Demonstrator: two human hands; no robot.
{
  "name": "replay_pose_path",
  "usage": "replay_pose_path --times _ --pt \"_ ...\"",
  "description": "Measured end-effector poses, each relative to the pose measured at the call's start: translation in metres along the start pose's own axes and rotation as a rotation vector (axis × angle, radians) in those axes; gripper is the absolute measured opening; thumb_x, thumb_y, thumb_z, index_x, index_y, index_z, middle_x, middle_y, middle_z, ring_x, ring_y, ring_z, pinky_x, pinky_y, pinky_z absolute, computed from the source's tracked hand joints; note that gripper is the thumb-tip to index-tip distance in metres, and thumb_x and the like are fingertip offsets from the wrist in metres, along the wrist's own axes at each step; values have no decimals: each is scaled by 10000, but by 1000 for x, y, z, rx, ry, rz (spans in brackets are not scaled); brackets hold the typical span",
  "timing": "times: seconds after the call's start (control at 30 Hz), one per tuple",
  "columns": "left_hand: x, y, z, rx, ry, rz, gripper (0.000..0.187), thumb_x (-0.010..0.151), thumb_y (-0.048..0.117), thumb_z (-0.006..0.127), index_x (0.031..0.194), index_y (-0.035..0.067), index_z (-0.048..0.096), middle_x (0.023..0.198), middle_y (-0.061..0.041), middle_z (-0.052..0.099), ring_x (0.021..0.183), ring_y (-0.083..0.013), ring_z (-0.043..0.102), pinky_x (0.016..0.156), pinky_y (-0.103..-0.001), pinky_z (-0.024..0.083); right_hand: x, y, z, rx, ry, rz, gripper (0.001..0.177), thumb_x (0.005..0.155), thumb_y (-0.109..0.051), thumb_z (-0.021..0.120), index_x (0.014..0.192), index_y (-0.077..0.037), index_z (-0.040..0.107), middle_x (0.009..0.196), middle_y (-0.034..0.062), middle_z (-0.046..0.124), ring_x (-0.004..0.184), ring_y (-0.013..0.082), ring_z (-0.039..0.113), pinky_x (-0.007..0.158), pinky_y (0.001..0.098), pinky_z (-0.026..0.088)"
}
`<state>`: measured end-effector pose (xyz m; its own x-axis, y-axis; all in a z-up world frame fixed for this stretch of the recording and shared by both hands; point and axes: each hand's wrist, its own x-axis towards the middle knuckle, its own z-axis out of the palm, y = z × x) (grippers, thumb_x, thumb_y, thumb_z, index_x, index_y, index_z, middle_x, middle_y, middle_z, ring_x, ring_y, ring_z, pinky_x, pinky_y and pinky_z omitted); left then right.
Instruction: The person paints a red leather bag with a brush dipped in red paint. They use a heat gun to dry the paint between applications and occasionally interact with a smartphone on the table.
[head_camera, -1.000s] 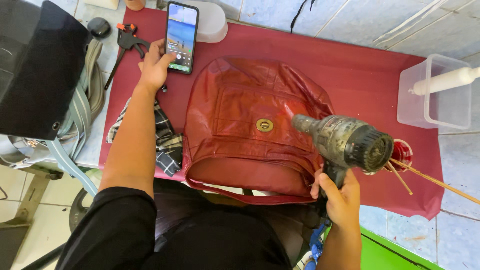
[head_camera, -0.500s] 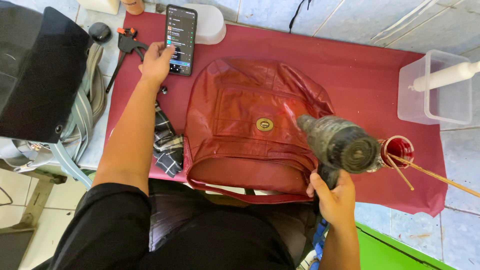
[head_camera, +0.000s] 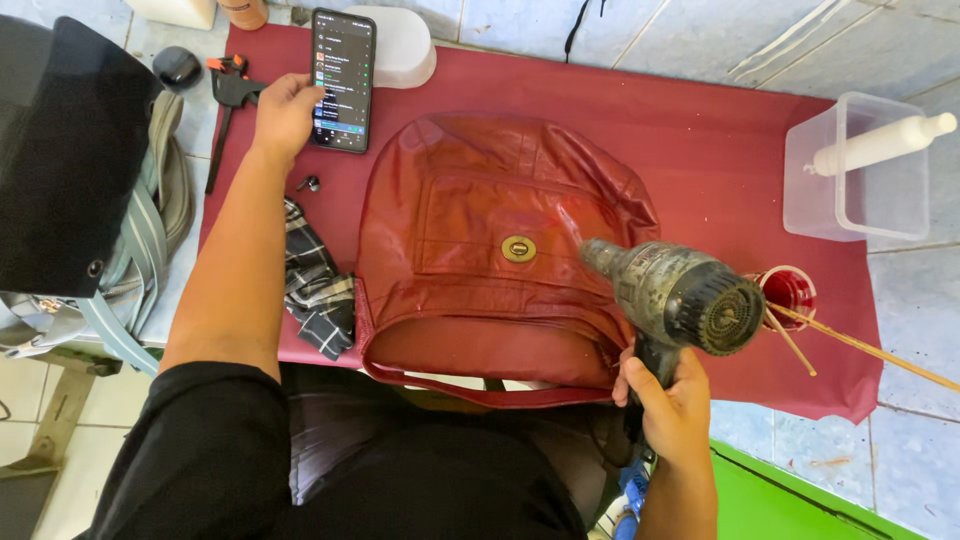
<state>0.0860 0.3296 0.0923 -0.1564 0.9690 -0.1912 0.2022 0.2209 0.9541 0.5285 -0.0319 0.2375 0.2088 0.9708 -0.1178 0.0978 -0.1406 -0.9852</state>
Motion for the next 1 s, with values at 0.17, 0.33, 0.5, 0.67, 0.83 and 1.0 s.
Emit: replay_pose_path --times 0.17,0.33,0.5,0.67,0.83,1.0 --pt "-30 -1 -16 -41 -248 237 648 873 -84 619 1487 -16 424 1361 -131 644 1219 -191 625 1041 -320 522 4 1 -2 -8 -5 1 234 957 -187 625 1016 6 506 665 141 567 497 199 540 502 295 454" --pt "-40 7 -18 85 -271 283 696 869 -98 616 1515 -26 368 1421 -160 590 1289 -236 580 1114 -360 461 7 0 -1 4 -10 -22 246 957 -190 626 1016 3 485 666 149 558 499 198 531 517 292 443" --pt "-44 9 -12 111 -212 303 677 843 5 686 1461 25 412 1296 -80 657 1117 -168 596 990 -316 470 7 5 -2 4 -9 -10 267 958 -205 637 1033 14 504 649 150 571 497 203 538 503 299 457" --pt "-39 4 -12 87 -211 312 633 870 -6 663 1454 15 419 1245 -83 667 1098 -176 618 995 -321 484 5 1 0 24 6 8 239 953 -159 636 1037 21 502 715 162 575 519 212 552 486 314 469" --pt "-41 8 -12 103 -202 316 608 886 -48 673 1442 26 439 1234 -78 664 1093 -172 609 1000 -317 488 6 -4 1 40 10 9 254 946 -157 643 1047 29 503 732 158 562 516 211 549 493 314 466" --pt "11 -59 -15 -232 -252 264 554 947 -50 539 1487 35 451 1265 -90 669 1140 -158 634 979 -290 520 6 -3 1 26 -4 -22 234 949 -152 636 1037 9 491 712 148 562 511 203 544 490 306 455"
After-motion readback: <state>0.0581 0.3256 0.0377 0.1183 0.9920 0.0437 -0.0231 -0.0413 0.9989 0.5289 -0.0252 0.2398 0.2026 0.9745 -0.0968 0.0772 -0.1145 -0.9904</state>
